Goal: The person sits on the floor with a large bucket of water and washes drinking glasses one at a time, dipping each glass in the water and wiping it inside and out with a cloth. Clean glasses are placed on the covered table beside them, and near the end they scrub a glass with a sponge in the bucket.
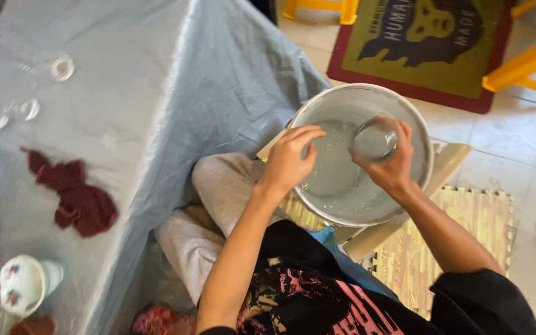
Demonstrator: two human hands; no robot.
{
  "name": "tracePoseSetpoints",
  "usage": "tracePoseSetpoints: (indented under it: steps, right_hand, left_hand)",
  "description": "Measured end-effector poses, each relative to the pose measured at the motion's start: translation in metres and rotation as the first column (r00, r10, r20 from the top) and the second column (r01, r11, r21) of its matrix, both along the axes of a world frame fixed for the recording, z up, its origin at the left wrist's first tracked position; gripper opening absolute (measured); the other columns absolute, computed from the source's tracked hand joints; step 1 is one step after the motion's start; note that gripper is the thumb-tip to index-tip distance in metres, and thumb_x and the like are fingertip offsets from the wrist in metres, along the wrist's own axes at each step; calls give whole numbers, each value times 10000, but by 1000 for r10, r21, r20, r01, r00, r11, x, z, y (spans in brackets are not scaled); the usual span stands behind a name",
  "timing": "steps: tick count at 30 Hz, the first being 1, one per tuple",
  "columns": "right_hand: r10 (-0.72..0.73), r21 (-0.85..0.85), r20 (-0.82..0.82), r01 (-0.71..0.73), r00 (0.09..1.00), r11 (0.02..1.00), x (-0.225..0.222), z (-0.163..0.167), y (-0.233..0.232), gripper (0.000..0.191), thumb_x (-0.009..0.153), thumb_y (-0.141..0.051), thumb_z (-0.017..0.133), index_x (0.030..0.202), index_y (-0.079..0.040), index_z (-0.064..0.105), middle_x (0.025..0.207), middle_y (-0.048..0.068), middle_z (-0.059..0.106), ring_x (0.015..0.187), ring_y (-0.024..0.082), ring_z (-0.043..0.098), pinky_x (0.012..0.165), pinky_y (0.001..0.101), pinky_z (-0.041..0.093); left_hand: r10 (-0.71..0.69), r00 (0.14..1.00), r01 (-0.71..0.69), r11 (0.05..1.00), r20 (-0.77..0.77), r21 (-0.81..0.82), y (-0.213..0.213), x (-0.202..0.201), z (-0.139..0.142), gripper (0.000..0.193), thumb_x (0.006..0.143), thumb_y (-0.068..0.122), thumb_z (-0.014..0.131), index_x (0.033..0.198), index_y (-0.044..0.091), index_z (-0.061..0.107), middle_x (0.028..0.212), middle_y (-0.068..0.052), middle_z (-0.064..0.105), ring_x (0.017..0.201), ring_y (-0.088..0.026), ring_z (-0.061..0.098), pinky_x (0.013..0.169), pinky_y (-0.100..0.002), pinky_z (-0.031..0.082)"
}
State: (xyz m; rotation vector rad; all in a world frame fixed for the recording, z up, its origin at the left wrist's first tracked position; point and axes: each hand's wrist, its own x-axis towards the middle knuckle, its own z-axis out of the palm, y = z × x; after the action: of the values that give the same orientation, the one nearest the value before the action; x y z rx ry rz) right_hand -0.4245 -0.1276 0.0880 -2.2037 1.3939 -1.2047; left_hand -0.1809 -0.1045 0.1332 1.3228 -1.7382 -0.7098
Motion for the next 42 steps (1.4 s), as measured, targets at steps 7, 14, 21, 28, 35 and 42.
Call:
tracePoseSetpoints:
  steps: [7,14,21,28,35,42]
  right_hand:
    - [112,39,120,-117,987,992,12,7,-2,662,662,-197,949,1217,-69,611,1198,114,691,1167,340,609,1123,407,391]
    - [28,151,203,-60,979,987,19,9,-9,611,687,-181,936,1198,-60,623,1175,100,692,1118,271,665,1045,425,480]
    - [132,3,393,-144,910,990,34,9,-16,577,781,-167,925,1224,-82,566,1220,89,654,1196,246,640,1088,418,495]
    - [43,135,238,-77,970,988,36,2,-29,555,713,-131,898,1177,-51,604,1173,110,706,1141,257,653,1157,464,410]
    - [79,21,117,-82,990,996,45,-1,-46,569,725,-174,914,1151,-42,560,1133,125,700,1164,259,677,1156,468,414]
    - [106,-25,145,-104,984,994,45,-12,-51,617,739,-188,930,1173,-75,507,1148,134,672,1144,261,662,1108,465,452]
  left_hand:
    - [-50,998,51,999,22,-19,-11,7,-23,266,894,7,653,1147,50,720,1226,-104,697,1158,-316,668,989,-391,538]
    - [22,994,-10,994,110,-106,-9,8,-54,283,844,-43,643,1098,53,723,1190,-81,681,1183,-281,631,1016,-385,527]
    - [31,964,30,974,265,-226,-17,8,-68,316,787,-42,670,1093,22,721,1182,-99,650,1225,-310,586,1043,-426,500]
    - [15,965,35,982,262,-185,-31,13,-74,270,841,-27,656,1093,36,726,1156,-74,655,1224,-279,594,1063,-418,506]
    - [-10,967,52,986,254,-159,-39,24,-66,268,834,-17,674,1096,24,718,1182,-87,652,1223,-285,591,1060,-410,500]
    - [-17,968,59,985,250,-160,-44,28,-63,313,794,-17,674,1103,11,713,1200,-99,641,1228,-296,587,1059,-416,503]
